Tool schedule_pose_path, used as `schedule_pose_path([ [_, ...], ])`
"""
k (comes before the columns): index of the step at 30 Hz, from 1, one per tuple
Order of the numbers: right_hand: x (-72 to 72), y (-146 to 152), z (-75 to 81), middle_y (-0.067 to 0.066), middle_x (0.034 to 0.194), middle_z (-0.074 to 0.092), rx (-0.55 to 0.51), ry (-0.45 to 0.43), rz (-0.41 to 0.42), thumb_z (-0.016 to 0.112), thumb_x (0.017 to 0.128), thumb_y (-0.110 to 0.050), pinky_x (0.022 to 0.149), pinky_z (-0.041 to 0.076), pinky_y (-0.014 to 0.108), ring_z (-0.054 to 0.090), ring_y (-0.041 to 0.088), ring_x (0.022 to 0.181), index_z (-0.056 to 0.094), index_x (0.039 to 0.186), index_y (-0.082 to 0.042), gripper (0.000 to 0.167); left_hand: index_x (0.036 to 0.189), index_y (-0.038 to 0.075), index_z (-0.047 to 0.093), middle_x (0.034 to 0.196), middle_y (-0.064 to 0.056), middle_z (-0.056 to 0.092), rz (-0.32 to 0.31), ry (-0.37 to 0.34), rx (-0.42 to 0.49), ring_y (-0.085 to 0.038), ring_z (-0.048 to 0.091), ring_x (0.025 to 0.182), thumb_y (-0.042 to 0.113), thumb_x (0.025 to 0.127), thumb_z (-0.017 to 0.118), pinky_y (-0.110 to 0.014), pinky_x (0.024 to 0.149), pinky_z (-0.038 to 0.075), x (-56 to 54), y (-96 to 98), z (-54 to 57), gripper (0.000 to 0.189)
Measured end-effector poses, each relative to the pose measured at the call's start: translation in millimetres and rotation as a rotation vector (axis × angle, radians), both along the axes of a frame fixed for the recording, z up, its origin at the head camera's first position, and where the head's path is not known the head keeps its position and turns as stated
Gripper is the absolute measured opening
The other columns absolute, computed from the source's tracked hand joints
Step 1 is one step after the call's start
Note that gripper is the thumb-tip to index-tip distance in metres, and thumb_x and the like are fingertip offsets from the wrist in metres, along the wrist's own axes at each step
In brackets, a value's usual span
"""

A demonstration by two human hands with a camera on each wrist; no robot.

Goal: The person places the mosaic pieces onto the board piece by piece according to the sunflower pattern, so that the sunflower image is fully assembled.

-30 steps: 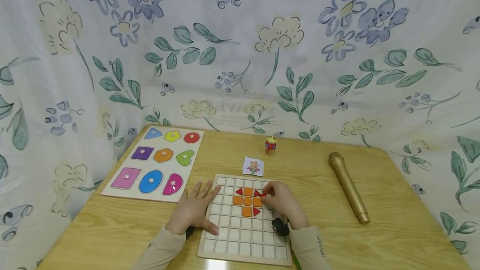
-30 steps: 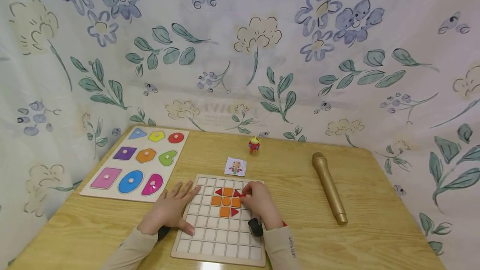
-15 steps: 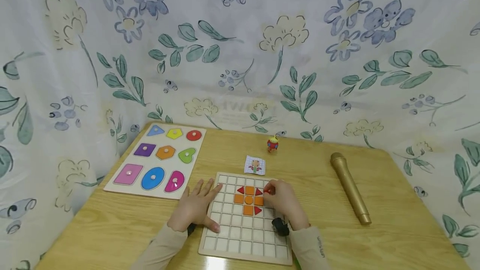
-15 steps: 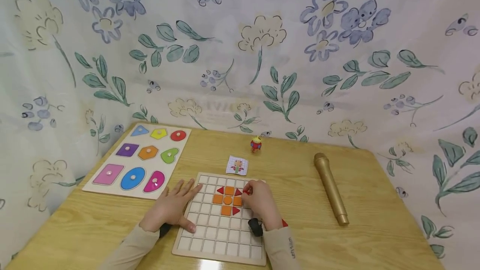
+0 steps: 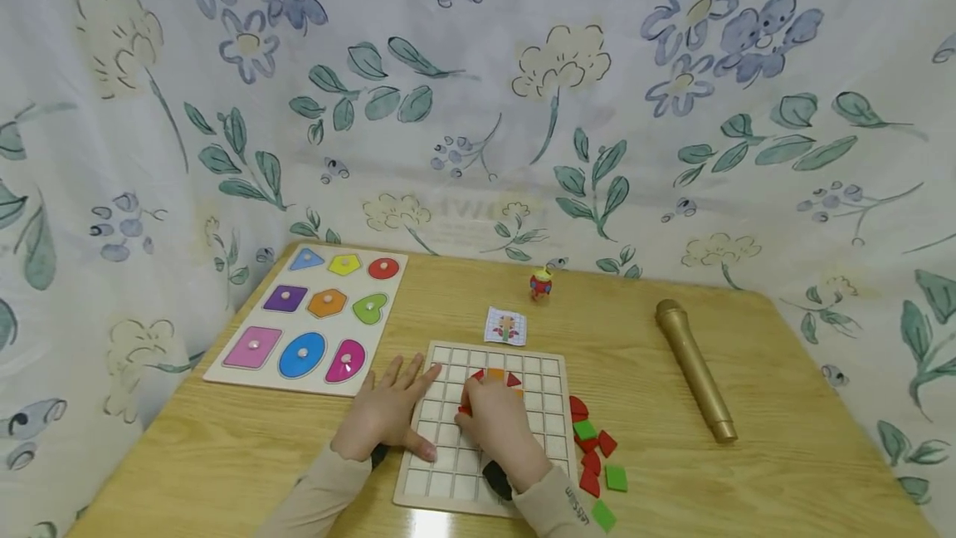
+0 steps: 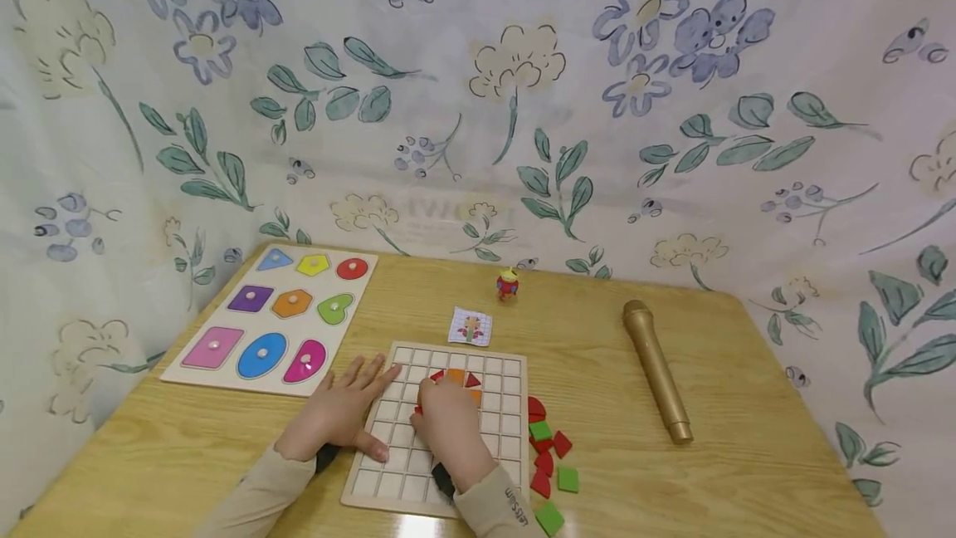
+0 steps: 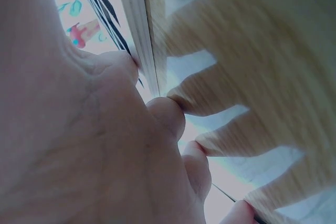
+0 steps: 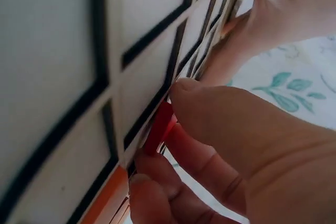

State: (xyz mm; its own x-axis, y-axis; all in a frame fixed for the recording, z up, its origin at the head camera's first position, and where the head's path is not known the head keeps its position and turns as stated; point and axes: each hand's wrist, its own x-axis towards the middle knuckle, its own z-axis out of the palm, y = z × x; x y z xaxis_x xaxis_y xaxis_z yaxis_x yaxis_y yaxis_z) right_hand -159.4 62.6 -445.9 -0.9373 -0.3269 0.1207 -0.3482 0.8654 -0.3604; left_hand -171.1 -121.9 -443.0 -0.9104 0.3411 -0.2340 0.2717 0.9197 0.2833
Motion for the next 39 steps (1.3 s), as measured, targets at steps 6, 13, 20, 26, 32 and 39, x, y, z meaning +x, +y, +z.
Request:
schedule_pose_path([
  [6, 3.4, 3.0, -5.1, -0.006, 0.062, 0.050, 0.079, 0.059, -0.026, 0.083, 0.075, -0.028, 0.048, 0.034, 0.021, 0.046, 0.007, 0.056, 0.057, 0.069, -0.016, 0.029, 0.152, 0.019, 0.032, 0.160, -0.014, 0.026, -0.014, 0.012, 0.020, -0.044, 0.020, 0.147, 0.061, 0.052, 0.084, -0.072, 0.111, 0.017, 1.2, 1.4, -4.0, 0.120],
  [13, -1.4, 12.9, -5.1, -0.008, 0.063, 0.046, 0.037, 0.060, -0.024, 0.081, 0.077, -0.025, 0.053, 0.034, 0.022, 0.046, 0.010, 0.064, 0.052, 0.064, -0.018, 0.033, 0.153, 0.020, 0.030, 0.160, -0.015, 0.025, -0.029, 0.017, 0.037, -0.044, 0.019, 0.147, 0.062, 0.053, 0.083, -0.073, 0.111, 0.017, -1.6, 4.1, -3.4, 0.121],
  [20, -9.6, 32.5, 3.9, -0.005, 0.072, 0.058, -0.046, -0.027, 0.033, 0.078, 0.081, -0.026, 0.058, 0.039, 0.022, 0.049, 0.011, 0.070, 0.066, 0.082, -0.014, 0.017, 0.153, 0.020, 0.030, 0.161, -0.014, 0.024, -0.037, 0.015, 0.030, -0.044, 0.019, 0.147, 0.062, 0.052, 0.084, -0.072, 0.111, 0.016, -2.9, 5.5, -0.8, 0.121],
  [26, -23.4, 81.1, 12.1, -0.001, 0.085, 0.065, -0.284, -0.204, 0.002, 0.070, 0.089, -0.016, 0.068, 0.046, 0.024, 0.054, 0.011, 0.078, 0.069, 0.095, -0.008, 0.011, 0.153, 0.020, 0.030, 0.161, -0.015, 0.023, -0.022, 0.002, 0.044, -0.045, 0.017, 0.147, 0.060, 0.052, 0.085, -0.073, 0.111, 0.014, -2.7, 3.7, -1.5, 0.122],
  [32, -26.6, 141.1, 11.0, 0.005, 0.093, 0.066, -0.394, -0.262, 0.003, 0.065, 0.092, -0.012, 0.070, 0.047, 0.025, 0.056, 0.012, 0.082, 0.067, 0.103, -0.004, 0.014, 0.153, 0.018, 0.030, 0.161, -0.016, 0.023, 0.001, -0.015, 0.061, -0.046, 0.016, 0.147, 0.058, 0.053, 0.086, -0.074, 0.110, 0.013, -0.9, -1.0, -2.1, 0.121],
  [39, -1.5, 190.7, -4.1, 0.005, 0.090, 0.065, -0.397, -0.353, 0.007, 0.071, 0.088, -0.019, 0.065, 0.048, 0.021, 0.055, 0.005, 0.074, 0.067, 0.099, -0.004, 0.019, 0.153, 0.020, 0.030, 0.161, -0.015, 0.022, 0.004, -0.014, 0.052, -0.045, 0.015, 0.148, 0.059, 0.053, 0.085, -0.074, 0.111, 0.013, -1.7, 0.7, -3.2, 0.120],
])
